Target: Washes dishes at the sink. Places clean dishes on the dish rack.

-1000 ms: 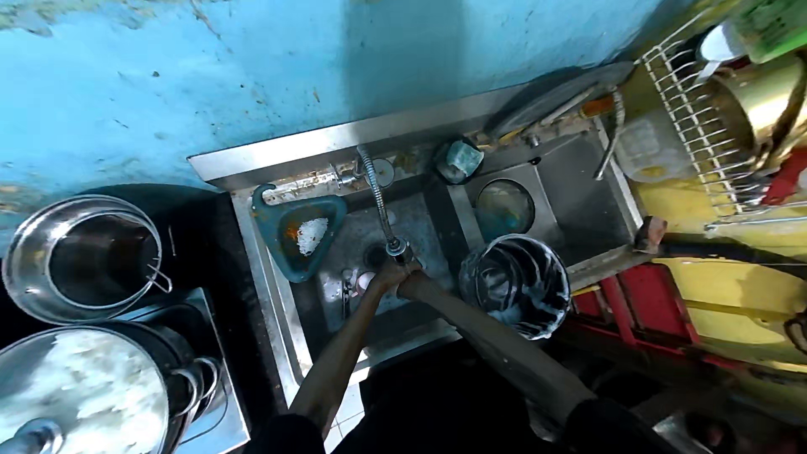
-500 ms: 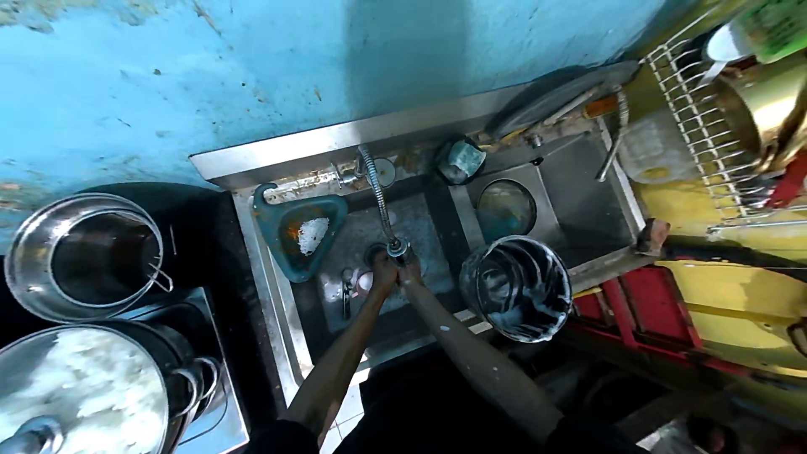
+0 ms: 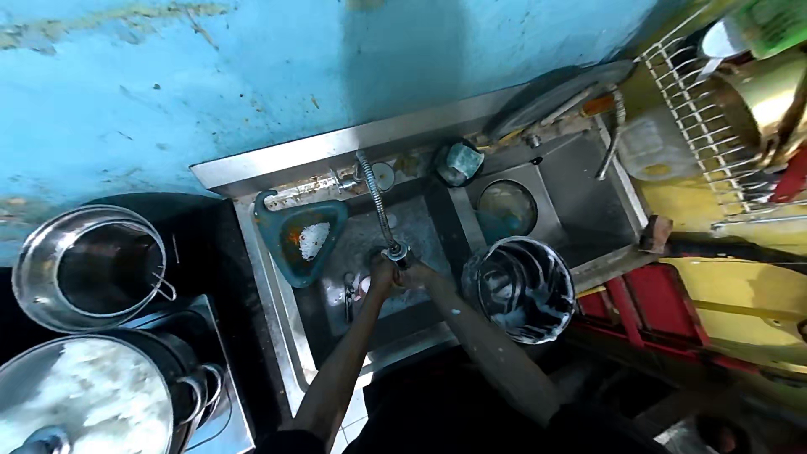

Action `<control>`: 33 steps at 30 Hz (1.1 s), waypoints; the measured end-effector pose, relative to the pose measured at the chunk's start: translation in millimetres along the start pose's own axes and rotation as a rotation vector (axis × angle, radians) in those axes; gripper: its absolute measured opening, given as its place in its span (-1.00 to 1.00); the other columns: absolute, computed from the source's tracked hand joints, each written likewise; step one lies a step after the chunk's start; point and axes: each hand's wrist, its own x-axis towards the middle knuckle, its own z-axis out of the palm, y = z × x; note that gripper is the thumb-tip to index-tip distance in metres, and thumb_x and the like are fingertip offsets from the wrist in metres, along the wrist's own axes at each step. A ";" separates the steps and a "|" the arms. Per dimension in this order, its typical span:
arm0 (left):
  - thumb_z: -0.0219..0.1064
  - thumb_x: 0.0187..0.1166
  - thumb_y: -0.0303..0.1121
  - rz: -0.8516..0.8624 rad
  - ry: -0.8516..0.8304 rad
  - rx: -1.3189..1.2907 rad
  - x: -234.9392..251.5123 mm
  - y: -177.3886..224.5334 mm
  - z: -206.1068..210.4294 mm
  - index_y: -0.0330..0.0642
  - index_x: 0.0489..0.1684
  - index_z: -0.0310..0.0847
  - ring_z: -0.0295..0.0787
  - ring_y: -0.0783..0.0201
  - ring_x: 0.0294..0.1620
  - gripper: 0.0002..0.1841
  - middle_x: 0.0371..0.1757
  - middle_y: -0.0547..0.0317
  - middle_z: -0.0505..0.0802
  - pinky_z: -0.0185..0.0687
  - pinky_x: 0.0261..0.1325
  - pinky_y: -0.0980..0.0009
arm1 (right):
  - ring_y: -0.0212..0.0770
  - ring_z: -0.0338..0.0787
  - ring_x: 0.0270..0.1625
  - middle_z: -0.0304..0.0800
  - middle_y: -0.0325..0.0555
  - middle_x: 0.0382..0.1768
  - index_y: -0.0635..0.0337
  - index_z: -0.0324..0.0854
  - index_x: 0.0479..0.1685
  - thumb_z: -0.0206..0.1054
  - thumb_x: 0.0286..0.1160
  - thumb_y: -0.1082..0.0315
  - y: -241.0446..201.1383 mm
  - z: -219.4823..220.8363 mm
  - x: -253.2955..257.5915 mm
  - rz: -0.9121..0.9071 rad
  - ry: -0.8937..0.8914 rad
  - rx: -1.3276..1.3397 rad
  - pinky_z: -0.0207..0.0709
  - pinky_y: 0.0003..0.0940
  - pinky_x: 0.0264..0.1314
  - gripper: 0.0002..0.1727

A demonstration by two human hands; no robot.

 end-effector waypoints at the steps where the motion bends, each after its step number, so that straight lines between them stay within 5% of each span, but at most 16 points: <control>1: 0.03 0.80 -0.37 0.040 0.053 -0.029 2.6 0.1 0.0 -0.32 -0.07 0.55 0.50 0.38 -0.69 -0.77 -0.60 0.24 0.60 0.55 -0.59 0.43 | -0.44 0.64 -0.36 0.64 -0.25 -0.32 0.18 0.50 0.12 -0.04 0.88 0.30 9.2 9.3 7.1 -0.088 0.113 0.230 0.61 -0.52 -0.25 -0.77; 4: 0.15 0.76 -0.31 0.129 0.216 -0.032 3.4 1.3 0.8 -0.32 -0.09 0.66 0.56 0.41 -0.65 -0.75 -0.59 0.24 0.69 0.57 -0.54 0.44 | -0.29 0.70 -0.20 0.69 -0.03 -0.18 0.31 0.53 0.13 0.05 0.79 0.45 23.2 34.0 31.8 -0.220 0.440 0.439 0.66 -0.38 -0.10 -0.81; 7: 0.22 0.70 -0.28 0.201 0.346 -0.012 -1.0 7.1 0.8 -0.32 0.02 0.71 0.65 0.38 -0.46 -0.73 -0.40 0.16 0.76 0.65 -0.30 0.36 | -0.18 0.49 0.62 0.53 0.19 0.56 0.43 0.38 0.61 0.26 0.70 0.39 38.2 29.6 44.0 -0.262 0.461 -0.256 0.29 -0.37 0.71 -0.46; 8: 0.24 0.72 -0.26 0.206 0.410 -0.020 -0.5 9.5 0.9 -0.32 0.00 0.72 0.68 0.34 -0.46 -0.72 -0.40 0.12 0.77 0.68 -0.30 0.32 | -0.08 0.47 0.66 0.52 0.24 0.57 0.41 0.42 0.60 0.31 0.67 0.26 42.8 20.1 49.7 -0.343 0.403 -0.484 0.26 -0.28 0.76 -0.41; 10: 0.26 0.74 -0.21 0.162 0.510 -0.052 1.4 10.1 -3.4 -0.34 -0.05 0.72 0.75 0.22 -0.40 -0.69 -0.36 0.02 0.80 0.74 -0.25 0.20 | -0.19 0.76 0.31 0.81 0.11 0.22 0.29 0.68 0.31 0.38 0.60 0.16 36.6 3.8 57.4 -0.513 0.291 -0.741 0.56 -0.32 0.48 -0.55; 13: 0.27 0.71 -0.21 0.106 0.494 -0.091 4.3 5.0 -9.2 -0.33 -0.15 0.73 0.72 0.18 -0.35 -0.69 -0.37 0.01 0.78 0.69 -0.18 0.16 | -0.39 0.73 0.11 0.80 0.07 0.11 0.40 0.65 0.27 0.22 0.71 0.33 9.7 0.5 51.2 -0.311 0.064 -0.799 0.53 -0.54 0.31 -0.65; 15: 0.21 0.74 -0.22 0.114 0.403 -0.146 1.5 5.1 -7.8 -0.32 -0.17 0.70 0.71 0.21 -0.43 -0.69 -0.43 0.06 0.77 0.71 -0.25 0.20 | -0.40 0.68 0.13 0.73 0.11 0.19 0.47 0.52 0.40 0.10 0.78 0.44 -10.0 4.6 24.5 -0.121 0.070 -0.514 0.49 -0.58 0.31 -0.64; 17: 0.19 0.76 -0.27 0.175 0.313 -0.124 -3.7 12.2 -6.9 -0.33 -0.11 0.67 0.65 0.28 -0.62 -0.73 -0.53 0.10 0.74 0.69 -0.50 0.31 | -0.43 0.71 -0.03 0.73 0.01 0.02 0.37 0.52 0.31 0.09 0.79 0.43 -1.3 5.1 22.6 -0.108 0.116 -0.270 0.61 -0.58 0.09 -0.72; 20: 0.23 0.68 -0.33 0.264 0.224 0.072 -4.2 20.8 -19.6 -0.31 0.10 0.71 0.69 0.34 -0.36 -0.74 -0.28 0.11 0.81 0.69 -0.21 0.32 | -0.18 0.59 0.54 0.59 0.21 0.50 0.41 0.38 0.62 0.08 0.84 0.26 32.6 21.3 33.8 -0.288 0.125 -0.588 0.39 -0.33 0.65 -0.49; 24: 0.25 0.64 -0.33 0.264 0.217 0.283 -0.1 23.6 -30.7 -0.29 0.05 0.76 0.77 0.23 -0.17 -0.74 -0.17 0.01 0.85 0.69 0.00 0.17 | -0.02 0.61 0.54 0.68 0.21 0.42 0.32 0.57 0.47 0.19 0.74 0.16 39.8 3.9 44.3 -0.566 0.016 -1.173 0.37 -0.13 0.68 -0.50; 27: 0.11 0.72 -0.31 0.162 0.161 -0.019 11.3 7.7 -31.5 -0.30 -0.09 0.71 0.72 0.31 -0.41 -0.73 -0.38 0.13 0.79 0.71 -0.26 0.31 | -0.12 0.68 0.37 0.73 0.19 0.28 0.40 0.59 0.37 0.31 0.63 0.29 19.5 10.1 37.2 -0.337 -0.100 -0.915 0.46 -0.23 0.55 -0.55; 29: 0.03 0.81 -0.23 0.063 0.101 -0.145 12.5 0.0 -33.0 -0.27 -0.16 0.64 0.71 0.31 -0.41 -0.67 -0.43 0.17 0.76 0.71 -0.25 0.30 | -0.12 0.71 0.27 0.74 0.17 0.19 0.38 0.60 0.29 0.30 0.62 0.32 2.8 17.6 15.1 -0.289 -0.011 -0.896 0.53 -0.27 0.44 -0.63; 31: 0.09 0.79 -0.19 -0.020 0.061 -0.122 4.0 5.8 -26.2 -0.32 0.04 0.61 0.75 0.25 -0.22 -0.66 -0.23 0.04 0.79 0.73 -0.08 0.22 | 0.14 0.59 0.56 0.60 0.29 0.48 0.32 0.42 0.62 0.22 0.71 0.23 -7.8 27.5 -10.1 -0.170 -0.006 -1.189 0.37 0.04 0.67 -0.44; 33: 0.11 0.78 -0.21 -0.060 0.004 -0.094 -3.9 13.1 -19.9 -0.33 0.23 0.57 0.72 0.25 -0.07 -0.65 -0.04 -0.01 0.78 0.69 0.04 0.23 | 0.26 0.66 0.45 0.68 0.32 0.35 0.34 0.52 0.47 0.22 0.72 0.16 -12.5 36.3 -27.2 -0.105 -0.077 -1.313 0.43 0.27 0.53 -0.50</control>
